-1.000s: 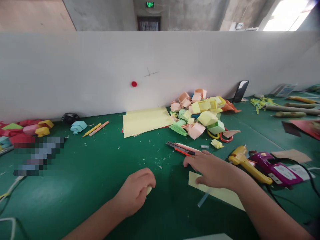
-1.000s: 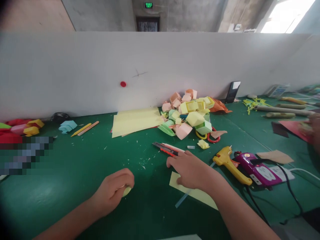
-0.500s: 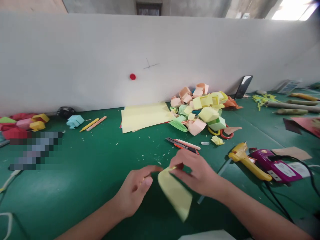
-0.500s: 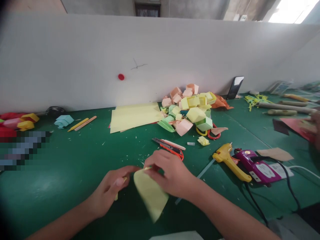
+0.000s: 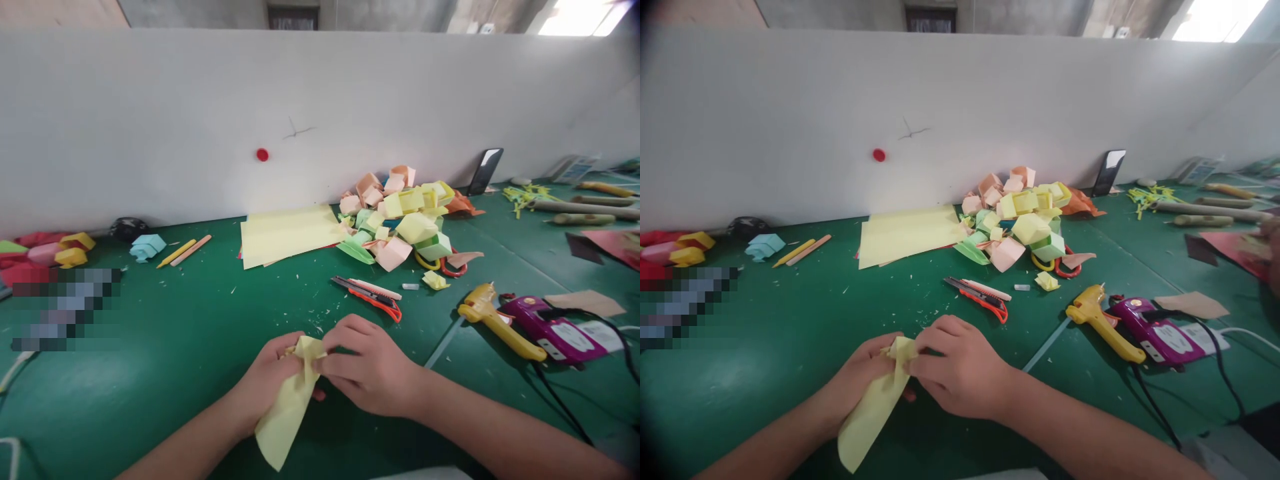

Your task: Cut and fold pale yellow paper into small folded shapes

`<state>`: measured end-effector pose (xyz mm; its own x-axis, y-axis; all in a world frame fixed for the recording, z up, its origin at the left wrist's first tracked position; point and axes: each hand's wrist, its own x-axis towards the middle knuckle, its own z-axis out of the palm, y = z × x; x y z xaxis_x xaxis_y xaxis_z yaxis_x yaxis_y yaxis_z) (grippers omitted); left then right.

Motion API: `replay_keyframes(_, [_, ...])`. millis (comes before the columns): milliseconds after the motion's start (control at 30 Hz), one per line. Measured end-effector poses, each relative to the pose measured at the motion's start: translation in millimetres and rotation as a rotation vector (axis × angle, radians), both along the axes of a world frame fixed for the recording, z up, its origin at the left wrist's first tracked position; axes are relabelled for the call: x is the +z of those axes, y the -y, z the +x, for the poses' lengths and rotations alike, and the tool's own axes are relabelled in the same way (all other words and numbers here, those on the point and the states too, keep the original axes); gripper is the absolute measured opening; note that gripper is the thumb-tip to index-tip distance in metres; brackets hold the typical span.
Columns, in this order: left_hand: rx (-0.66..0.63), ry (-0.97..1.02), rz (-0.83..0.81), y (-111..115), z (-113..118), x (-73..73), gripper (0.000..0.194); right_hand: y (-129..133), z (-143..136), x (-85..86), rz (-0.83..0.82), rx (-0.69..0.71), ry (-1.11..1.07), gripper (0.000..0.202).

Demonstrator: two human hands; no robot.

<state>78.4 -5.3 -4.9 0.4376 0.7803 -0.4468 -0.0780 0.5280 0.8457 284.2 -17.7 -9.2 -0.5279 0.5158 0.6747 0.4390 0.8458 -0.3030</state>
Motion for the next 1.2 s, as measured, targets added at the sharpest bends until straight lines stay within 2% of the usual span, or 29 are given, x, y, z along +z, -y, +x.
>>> replay_keyframes(133, [0.053, 0.078, 0.048, -2.3, 4.4, 3.1, 0.022, 0.9, -9.2, -8.4, -0.140, -0.049, 0.013, 0.016])
replay_keyframes(233, [0.076, 0.144, 0.050, -6.5, -0.3, 1.0, 0.009, 2.6, -11.4, -8.8, -0.218, -0.008, 0.085, 0.019])
replay_keyframes(267, [0.084, 0.179, 0.046, -7.8, -2.6, -0.3, 0.013, 3.4, -11.3, -7.7, -0.235, 0.014, 0.124, 0.025])
replay_keyframes(400, [0.207, 0.204, 0.077, -9.7, -5.5, -2.6, 0.058, 7.2, -12.3, -4.4, -0.275, 0.080, 0.240, 0.048])
replay_keyframes(500, [0.355, 0.110, 0.095, -7.7, 2.9, -1.0, 0.068, 10.6, -17.3, -6.1, -0.257, 0.088, 0.252, 0.059])
replay_keyframes(533, [0.391, 0.100, 0.080, -6.4, 7.2, -0.5, 0.066, 11.9, -19.4, -6.7, -0.253, 0.075, 0.230, 0.059])
replay_keyframes(600, [0.434, 0.114, 0.025, -2.7, 16.6, -0.3, 0.058, 14.5, -23.0, -6.8, -0.264, 0.013, 0.150, 0.047])
replay_keyframes(700, [0.402, 0.129, 0.009, 4.2, 28.0, -2.3, 0.056, 16.9, -25.2, -3.6, -0.293, -0.069, 0.010, 0.024])
replay_keyframes(800, [0.383, 0.097, 0.055, 8.6, 32.5, -4.7, 0.053, 17.0, -24.8, -0.9, -0.310, -0.043, -0.071, 0.043])
replay_keyframes(833, [0.385, 0.089, 0.065, 9.0, 32.7, -5.2, 0.052, 16.8, -24.7, -0.9, -0.311, -0.040, -0.086, 0.042])
replay_keyframes(933, [0.384, 0.097, 0.111, 8.9, 32.0, -5.5, 0.049, 15.8, -25.0, -2.8, -0.303, -0.074, -0.132, 0.013])
replay_keyframes(967, [0.379, 0.103, 0.130, 9.1, 32.0, -5.6, 0.049, 15.4, -25.1, -3.4, -0.305, -0.089, -0.150, 0.010])
replay_keyframes(1133, [0.369, 0.151, 0.166, 14.9, 38.6, -11.6, 0.052, 9.5, -22.3, -4.6, -0.351, -0.176, -0.188, 0.015])
replay_keyframes(1200, [0.333, 0.139, 0.242, 16.1, 42.5, -15.4, 0.055, 5.2, -19.6, -5.2, -0.380, -0.221, -0.178, 0.018])
